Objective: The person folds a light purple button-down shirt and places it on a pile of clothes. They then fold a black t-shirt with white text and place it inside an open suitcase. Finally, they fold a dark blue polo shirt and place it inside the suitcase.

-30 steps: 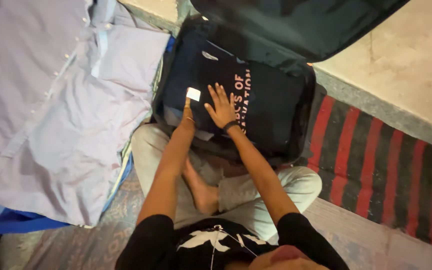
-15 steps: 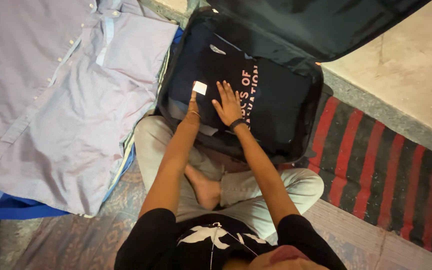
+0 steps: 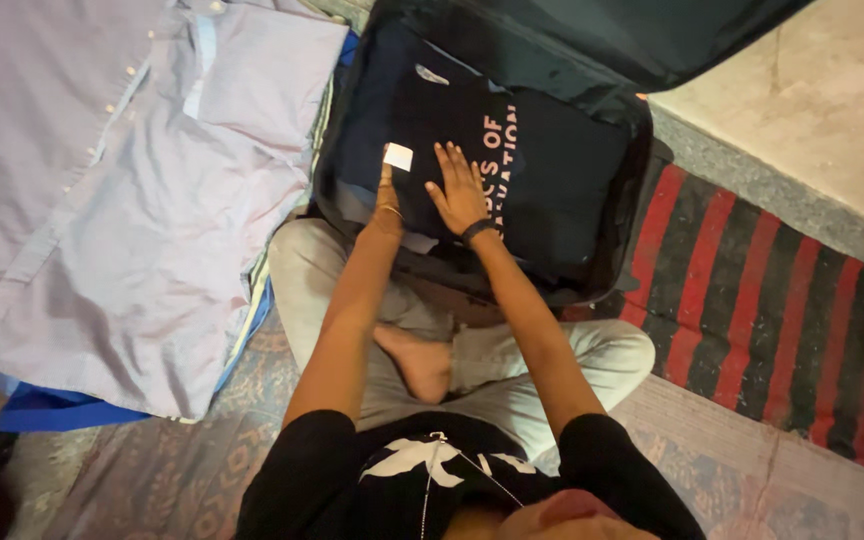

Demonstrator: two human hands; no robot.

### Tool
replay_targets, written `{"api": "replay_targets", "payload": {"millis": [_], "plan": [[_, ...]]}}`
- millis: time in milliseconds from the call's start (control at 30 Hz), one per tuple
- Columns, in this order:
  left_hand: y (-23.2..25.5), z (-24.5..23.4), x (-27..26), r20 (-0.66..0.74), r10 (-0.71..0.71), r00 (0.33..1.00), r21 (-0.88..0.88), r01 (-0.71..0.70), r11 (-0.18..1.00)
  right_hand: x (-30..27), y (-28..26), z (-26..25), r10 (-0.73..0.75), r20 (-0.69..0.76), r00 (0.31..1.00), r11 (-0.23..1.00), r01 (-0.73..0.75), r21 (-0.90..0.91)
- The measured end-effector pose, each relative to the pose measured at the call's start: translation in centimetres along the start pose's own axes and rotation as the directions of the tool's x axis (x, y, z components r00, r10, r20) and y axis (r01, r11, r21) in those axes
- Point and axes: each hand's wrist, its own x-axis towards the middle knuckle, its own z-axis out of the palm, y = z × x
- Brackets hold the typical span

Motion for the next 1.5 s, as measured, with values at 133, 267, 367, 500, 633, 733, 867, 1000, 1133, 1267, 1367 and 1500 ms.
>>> {"api": "replay_targets", "payload": {"millis": [133, 267, 367, 500, 633, 733, 867, 1000, 1133, 1267, 1367, 1500], "plan": [[0.7, -0.1, 0.2, -0.011, 0.020, 1.000, -0.019, -0.020, 1.000, -0.7, -1.9, -2.0, -0.103, -0.079, 0.992, 0.973, 0.117, 0.198], [-0.1, -0.6, 0.5, -0.012, 0.005, 1.000, -0.020, -0.006, 1.000, -1.7, -6.2, -3.2, -0.463, -0.169, 0.870, 0.855, 0.489, 0.174], [-0.5, -0.6, 0.0, -0.006, -0.008, 1.000, -0.020, 0.008, 1.000, -2.0, -8.4, -2.3, -0.522, -0.044, 0.852, 0.852, 0.523, 0.028], [-0.2, -0.4, 0.0, 0.000, 0.001, 1.000, -0.041, -0.001, 0.999, -1.3, -5.3, -2.2, -0.332, -0.194, 0.923, 0.933, 0.351, 0.073], [-0.4, 1.0, 0.3, -0.146, 0.020, 0.989, -0.086, -0.033, 0.996, -1.2, -2.3, -1.8, -0.002, -0.312, 0.950, 0.957, 0.092, 0.274], [-0.6, 2.5, 0.1, -0.514, 0.002, 0.858, -0.116, -0.072, 0.991, -0.6, -0.4, -2.5, 0.270, -0.540, 0.797, 0.886, 0.014, 0.463], [-0.8, 3.3, -0.1, -0.539, 0.010, 0.842, -0.210, -0.146, 0.967, 0.1, 2.8, -2.8, 0.413, -0.609, 0.678, 0.794, 0.059, 0.605], [-0.7, 3.9, 0.5, -0.492, 0.023, 0.870, -0.169, -0.121, 0.978, -0.2, 3.9, -1.3, 0.351, -0.504, 0.789, 0.848, -0.040, 0.528], [-0.8, 5.9, 1.0, -0.558, -0.019, 0.830, -0.277, -0.165, 0.947, -0.2, 0.2, -0.2, 0.131, -0.406, 0.904, 0.946, 0.009, 0.325], [-1.1, 7.6, 1.3, -0.576, -0.081, 0.813, -0.417, -0.207, 0.885, -0.2, -3.1, -1.0, -0.032, -0.312, 0.949, 0.999, 0.042, 0.028], [-0.9, 7.1, 1.2, -0.560, -0.064, 0.826, -0.316, -0.141, 0.938, 0.3, -2.9, -1.0, 0.029, -0.284, 0.958, 0.998, -0.014, 0.054], [-0.5, 4.7, 0.8, -0.445, -0.049, 0.894, -0.313, -0.104, 0.944, 0.5, -1.2, -0.2, 0.061, -0.278, 0.959, 0.993, -0.031, 0.113]]}}
